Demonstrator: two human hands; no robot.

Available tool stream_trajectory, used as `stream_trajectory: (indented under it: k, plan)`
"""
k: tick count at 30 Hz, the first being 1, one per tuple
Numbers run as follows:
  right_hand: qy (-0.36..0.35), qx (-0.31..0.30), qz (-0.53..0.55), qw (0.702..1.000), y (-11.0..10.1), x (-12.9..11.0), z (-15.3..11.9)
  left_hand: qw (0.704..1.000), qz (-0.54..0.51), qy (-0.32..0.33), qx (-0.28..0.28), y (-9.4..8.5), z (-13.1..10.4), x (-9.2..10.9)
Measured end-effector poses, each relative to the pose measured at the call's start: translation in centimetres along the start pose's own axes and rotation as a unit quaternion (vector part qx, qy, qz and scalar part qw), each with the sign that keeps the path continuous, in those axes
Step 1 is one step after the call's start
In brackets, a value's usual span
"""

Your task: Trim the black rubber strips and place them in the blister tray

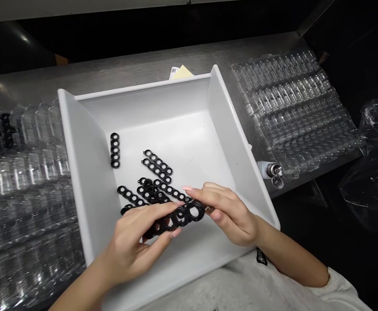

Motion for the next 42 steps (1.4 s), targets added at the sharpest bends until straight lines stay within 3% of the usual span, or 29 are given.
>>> stream_trajectory:
  k: [25, 29, 33, 42]
  plan:
    - [-0.032, 0.049, -0.049, 0.997, -0.5, -0.5, 0.2, 0.999, -0.023, 0.033, -0.005, 0.2, 0.7, 0.7]
    - [-0.03, 0.107, -0.045, 0.993, -1.1, -0.5, -0.1, 0.999, -0.025, 0.028, -0.004, 0.2, 0.5, 0.6]
    - [0.004, 0.188, 0.041, 0.981, -2.1, 0.4, -1.0, 0.999, -0.033, 0.023, -0.007, 0.3, 0.4, 0.5]
    - [0.008, 0.18, 0.033, 0.983, -2.4, 0.0, -0.7, 0.999, -0.032, 0.024, -0.007, 0.4, 0.6, 0.6]
Point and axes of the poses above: each hand's wrist, its own z-axis towards the middle knuckle, its own y-axis out of the palm, x = y × z, the point moved 8 cm from there along z, towards the middle knuckle, and after that the axes turned 3 degrees about -x, right-handed, at the moved point
